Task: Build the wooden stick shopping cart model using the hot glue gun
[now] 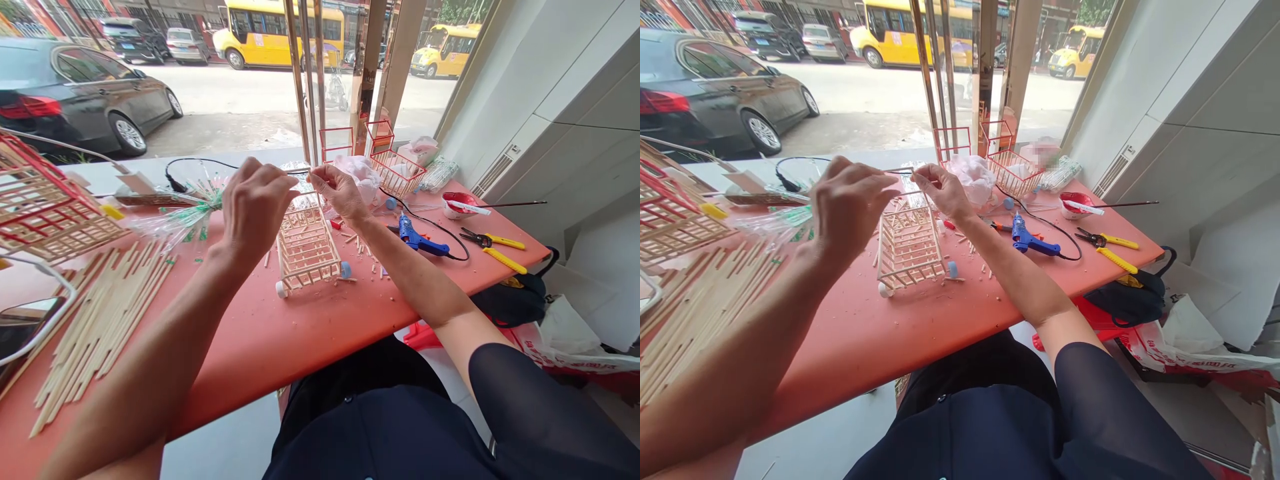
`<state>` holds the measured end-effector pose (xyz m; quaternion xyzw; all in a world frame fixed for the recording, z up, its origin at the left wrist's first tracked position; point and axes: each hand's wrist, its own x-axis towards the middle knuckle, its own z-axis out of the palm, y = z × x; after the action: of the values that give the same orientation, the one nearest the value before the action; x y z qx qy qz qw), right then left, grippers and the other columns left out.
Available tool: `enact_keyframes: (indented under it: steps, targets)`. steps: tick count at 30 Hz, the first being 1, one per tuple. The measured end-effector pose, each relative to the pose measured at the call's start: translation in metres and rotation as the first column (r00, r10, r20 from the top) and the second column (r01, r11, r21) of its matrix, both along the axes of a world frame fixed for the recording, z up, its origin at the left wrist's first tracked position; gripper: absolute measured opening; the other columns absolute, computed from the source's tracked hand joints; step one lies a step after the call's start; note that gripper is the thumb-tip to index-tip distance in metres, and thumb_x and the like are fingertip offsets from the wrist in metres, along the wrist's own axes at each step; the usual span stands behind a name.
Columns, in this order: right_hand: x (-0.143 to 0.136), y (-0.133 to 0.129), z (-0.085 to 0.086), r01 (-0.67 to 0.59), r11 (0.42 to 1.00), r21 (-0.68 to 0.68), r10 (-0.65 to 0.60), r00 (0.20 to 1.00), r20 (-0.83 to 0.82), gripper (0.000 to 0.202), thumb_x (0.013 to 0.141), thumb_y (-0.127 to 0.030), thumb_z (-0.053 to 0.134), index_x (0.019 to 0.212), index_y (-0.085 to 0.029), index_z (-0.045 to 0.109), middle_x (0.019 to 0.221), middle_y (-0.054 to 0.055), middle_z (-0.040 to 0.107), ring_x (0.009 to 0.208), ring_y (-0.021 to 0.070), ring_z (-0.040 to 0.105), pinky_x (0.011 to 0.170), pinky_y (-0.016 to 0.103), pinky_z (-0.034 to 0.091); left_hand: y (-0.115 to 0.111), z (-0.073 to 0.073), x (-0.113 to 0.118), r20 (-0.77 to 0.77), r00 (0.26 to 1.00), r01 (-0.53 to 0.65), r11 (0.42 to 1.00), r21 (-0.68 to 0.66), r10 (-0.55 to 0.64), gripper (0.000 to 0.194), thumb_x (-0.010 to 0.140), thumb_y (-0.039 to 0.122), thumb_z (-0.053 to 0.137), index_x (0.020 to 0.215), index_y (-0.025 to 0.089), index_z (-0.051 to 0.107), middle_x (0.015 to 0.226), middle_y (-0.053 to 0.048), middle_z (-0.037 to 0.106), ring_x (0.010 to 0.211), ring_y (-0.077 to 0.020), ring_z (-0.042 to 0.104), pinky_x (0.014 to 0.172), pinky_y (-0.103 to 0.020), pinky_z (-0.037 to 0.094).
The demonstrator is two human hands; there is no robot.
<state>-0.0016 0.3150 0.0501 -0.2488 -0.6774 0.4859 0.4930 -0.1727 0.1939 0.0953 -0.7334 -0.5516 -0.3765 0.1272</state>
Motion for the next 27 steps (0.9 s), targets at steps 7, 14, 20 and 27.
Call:
enact_keyframes:
  steps: [7, 14, 20, 27]
  targets:
    - [0.001, -0.001, 0.001, -0.004, 1.0, -0.012, 0.004, 1.0, 0.009, 0.048, 0.087, -0.065, 0.087, 0.092, -0.021, 0.067, 0.089, -0.001, 0.06, 0.087, 0.0124, 0.052, 0.083, 0.029, 0.045, 0.014, -0.012, 0.007, -0.171, 0.985, -0.014, 0.993, -0.119, -0.007, 0.026, 0.102, 0.019, 0.054, 0.092, 0.025, 0.078, 0.098, -0.015, 0.079, 0.105, -0.0338, 0.065, 0.088, -0.05, 0.051]
    - [0.001, 0.0, -0.001, -0.035, 0.999, -0.004, 0.035, 0.999, -0.021, 0.056, 0.081, -0.073, 0.089, 0.091, -0.022, 0.067, 0.087, -0.002, 0.062, 0.086, 0.0124, 0.052, 0.088, 0.03, 0.047, 0.019, -0.015, 0.01, -0.118, 0.993, -0.019, 0.988, -0.152, 0.001, 0.031, 0.1, 0.011, 0.052, 0.089, 0.024, 0.077, 0.091, -0.014, 0.074, 0.106, -0.0331, 0.064, 0.089, -0.049, 0.049]
    - [-0.002, -0.001, -0.002, -0.011, 1.0, -0.027, 0.011, 1.0, -0.01, 0.056, 0.083, -0.074, 0.087, 0.091, -0.022, 0.067, 0.085, -0.003, 0.059, 0.086, 0.0121, 0.053, 0.087, 0.029, 0.048, 0.02, -0.017, 0.009, -0.113, 0.994, -0.019, 0.991, -0.13, 0.004, 0.033, 0.102, 0.016, 0.05, 0.089, 0.024, 0.079, 0.09, -0.015, 0.074, 0.104, -0.0334, 0.064, 0.085, -0.049, 0.048]
    - [-0.003, 0.002, -0.006, -0.021, 1.0, -0.017, 0.021, 0.999, -0.041, 0.06, 0.08, -0.077, 0.087, 0.092, -0.022, 0.068, 0.089, -0.002, 0.063, 0.084, 0.0117, 0.052, 0.083, 0.029, 0.048, 0.018, -0.016, 0.009, -0.116, 0.993, -0.014, 0.993, -0.118, 0.001, 0.031, 0.101, 0.017, 0.051, 0.089, 0.025, 0.079, 0.084, -0.014, 0.072, 0.101, -0.0322, 0.063, 0.084, -0.049, 0.05]
